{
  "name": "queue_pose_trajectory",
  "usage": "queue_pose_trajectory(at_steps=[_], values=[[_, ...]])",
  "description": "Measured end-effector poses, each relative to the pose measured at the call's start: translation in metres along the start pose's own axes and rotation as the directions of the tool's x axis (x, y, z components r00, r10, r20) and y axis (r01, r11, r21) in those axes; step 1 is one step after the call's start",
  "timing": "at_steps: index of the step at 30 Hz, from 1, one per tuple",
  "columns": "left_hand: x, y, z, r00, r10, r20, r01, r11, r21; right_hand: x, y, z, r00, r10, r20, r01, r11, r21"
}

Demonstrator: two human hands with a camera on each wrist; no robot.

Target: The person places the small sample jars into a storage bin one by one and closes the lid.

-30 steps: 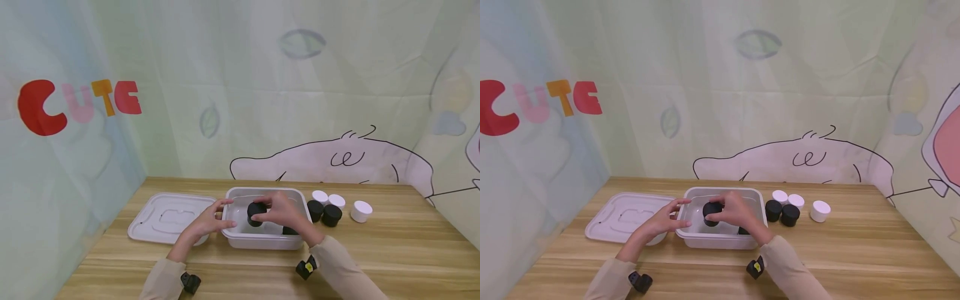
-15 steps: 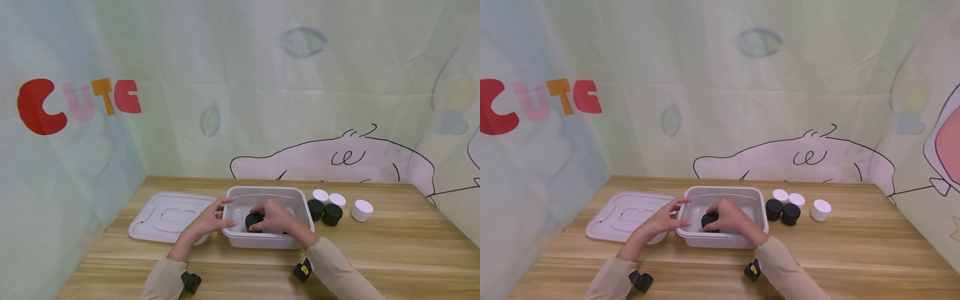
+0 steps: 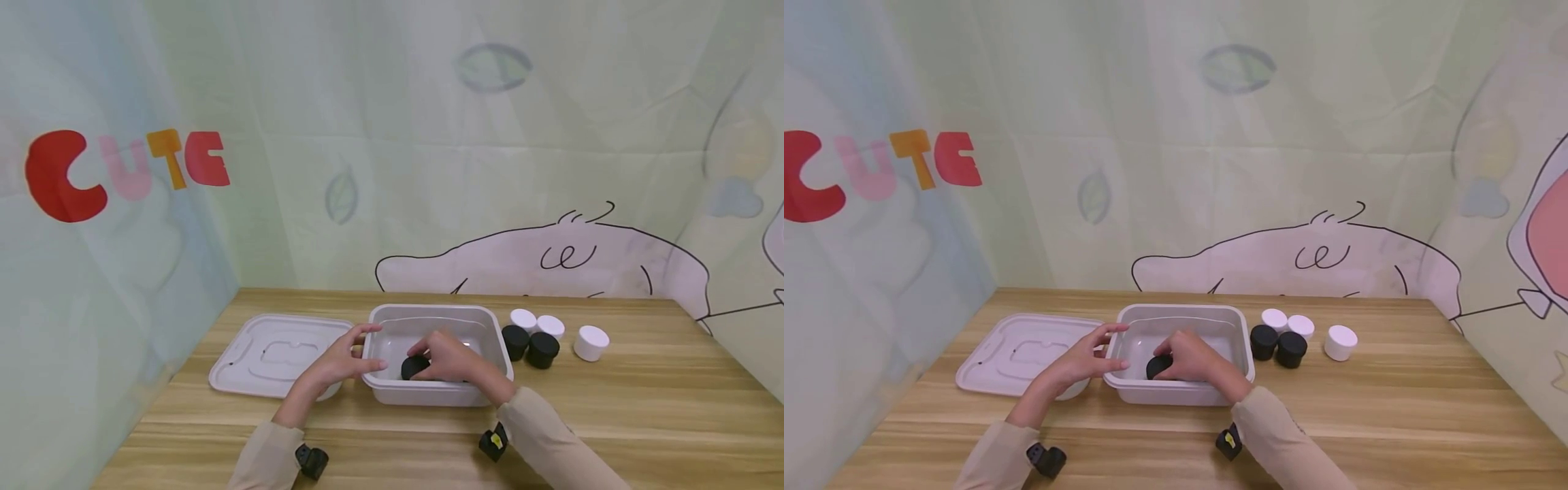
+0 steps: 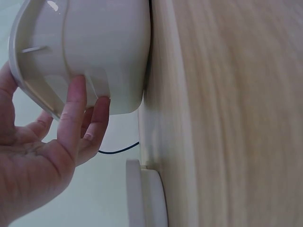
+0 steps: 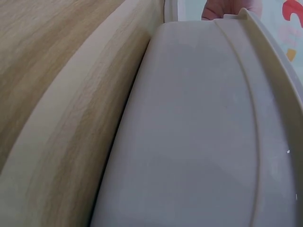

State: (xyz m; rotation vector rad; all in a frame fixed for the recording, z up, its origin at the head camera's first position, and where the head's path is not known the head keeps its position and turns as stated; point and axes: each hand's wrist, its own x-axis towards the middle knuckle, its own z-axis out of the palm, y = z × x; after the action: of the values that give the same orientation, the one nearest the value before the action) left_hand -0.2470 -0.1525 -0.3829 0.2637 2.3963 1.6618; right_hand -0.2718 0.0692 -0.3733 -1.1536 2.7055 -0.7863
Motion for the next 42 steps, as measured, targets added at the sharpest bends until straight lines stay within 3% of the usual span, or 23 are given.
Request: queue_pose_trajectory(at_steps=[5,9,16,23,30,35,42], values=[[-0.001,0.0,-0.002,1.0,0.011,0.01,-0.011,1.0,-0.015,-0.001,-0.001,-0.002,1.0,0.009,0.004,-0.009,1.0,0.003],[-0.001,-0.002,-0.002,1.0,0.02,0.02,-0.02,1.0,-0.016,-0.008,0.002,-0.01,0.999,0.047,-0.024,-0.045,0.996,0.075],[0.001,-0.003,-0.001,1.0,0.022,0.014,-0.022,1.0,-0.011,-0.036,0.022,-0.044,0.985,0.097,-0.14,-0.074,0.984,0.161],[0.002,-0.003,0.0,1.0,0.022,0.003,-0.022,1.0,-0.003,-0.076,0.052,-0.082,0.943,0.167,-0.289,-0.123,0.978,0.166],[0.002,-0.003,0.001,1.0,0.021,-0.001,-0.021,1.0,0.0,-0.122,0.086,-0.108,0.867,0.325,-0.377,-0.286,0.945,0.158],[0.002,-0.003,0.001,1.0,0.027,0.007,-0.027,1.0,-0.001,-0.149,0.111,-0.116,0.832,0.376,-0.408,-0.346,0.927,0.148],[0.001,-0.002,0.0,1.0,0.024,0.013,-0.024,1.0,-0.004,-0.168,0.136,-0.114,0.804,0.427,-0.413,-0.42,0.9,0.113]])
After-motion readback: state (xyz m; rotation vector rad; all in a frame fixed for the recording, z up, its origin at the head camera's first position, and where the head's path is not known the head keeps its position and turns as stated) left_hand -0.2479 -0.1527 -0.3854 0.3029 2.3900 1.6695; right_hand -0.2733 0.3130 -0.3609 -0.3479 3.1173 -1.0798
